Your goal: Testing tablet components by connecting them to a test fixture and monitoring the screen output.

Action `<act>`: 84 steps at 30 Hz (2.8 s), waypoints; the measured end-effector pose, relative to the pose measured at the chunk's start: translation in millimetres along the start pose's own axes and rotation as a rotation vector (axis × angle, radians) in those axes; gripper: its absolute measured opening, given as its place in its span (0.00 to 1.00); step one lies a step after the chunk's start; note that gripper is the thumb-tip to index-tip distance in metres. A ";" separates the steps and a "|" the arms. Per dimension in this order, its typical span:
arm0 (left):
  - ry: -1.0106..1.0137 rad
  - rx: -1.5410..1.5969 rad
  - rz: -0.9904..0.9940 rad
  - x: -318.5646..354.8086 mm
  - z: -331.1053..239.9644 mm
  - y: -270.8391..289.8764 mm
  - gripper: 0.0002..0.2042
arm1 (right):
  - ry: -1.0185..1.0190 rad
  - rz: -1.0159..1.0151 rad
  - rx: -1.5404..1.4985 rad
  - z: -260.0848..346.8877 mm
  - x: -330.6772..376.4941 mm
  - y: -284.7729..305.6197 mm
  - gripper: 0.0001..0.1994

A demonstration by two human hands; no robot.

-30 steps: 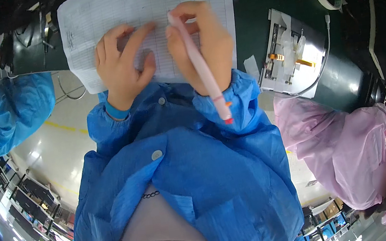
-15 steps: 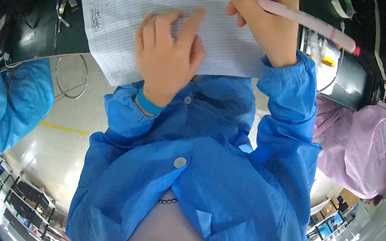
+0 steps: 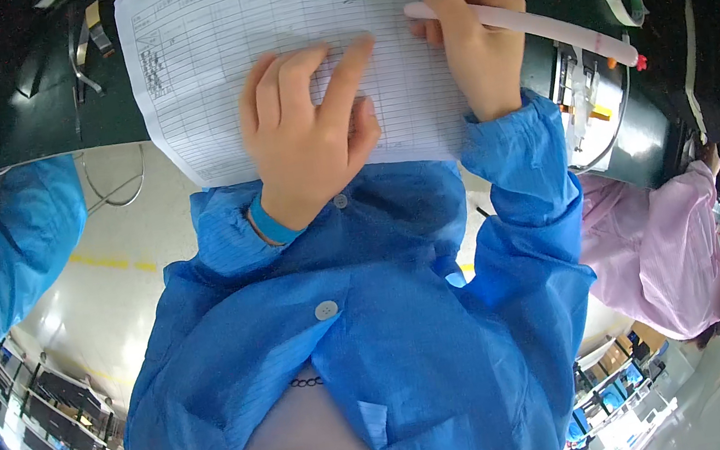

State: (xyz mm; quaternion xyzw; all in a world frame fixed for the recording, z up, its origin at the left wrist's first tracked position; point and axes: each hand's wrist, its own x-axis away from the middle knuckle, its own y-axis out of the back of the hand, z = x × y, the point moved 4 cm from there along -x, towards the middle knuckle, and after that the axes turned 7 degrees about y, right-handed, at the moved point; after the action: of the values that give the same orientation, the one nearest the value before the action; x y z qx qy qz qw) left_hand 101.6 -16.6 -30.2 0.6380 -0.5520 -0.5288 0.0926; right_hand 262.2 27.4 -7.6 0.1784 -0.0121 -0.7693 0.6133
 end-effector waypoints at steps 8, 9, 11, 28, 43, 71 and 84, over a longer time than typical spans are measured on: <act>0.016 -0.010 0.062 -2.1 -1.2 -0.3 0.22 | -0.072 0.035 0.088 21.4 10.6 10.9 0.10; 0.017 -0.008 0.069 -2.5 -1.0 -0.1 0.22 | -0.074 0.039 0.079 26.9 18.0 12.4 0.10; 0.018 -0.021 0.070 -3.1 0.9 2.3 0.21 | 0.151 0.074 0.133 40.4 32.8 14.6 0.11; -0.027 -0.010 0.284 -14.5 7.8 15.6 0.22 | 0.382 0.173 0.632 21.2 65.5 -7.3 0.13; 0.026 0.051 0.299 -1.2 33.0 37.1 0.21 | 0.341 0.091 0.688 15.4 60.7 -4.4 0.16; 0.209 -0.236 0.039 1.6 86.8 73.7 0.17 | 0.326 0.126 0.654 18.9 61.2 -8.7 0.15; 0.214 -0.318 0.056 -0.1 89.1 70.9 0.19 | 0.258 0.137 0.732 17.8 61.9 -8.7 0.14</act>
State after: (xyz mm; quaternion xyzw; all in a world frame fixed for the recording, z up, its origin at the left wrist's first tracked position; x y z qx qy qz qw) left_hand -10.6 -1.5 -18.1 0.6521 -0.4663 -0.5358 0.2651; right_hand 237.4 -32.7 -9.1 0.4792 -0.2204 -0.6428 0.5556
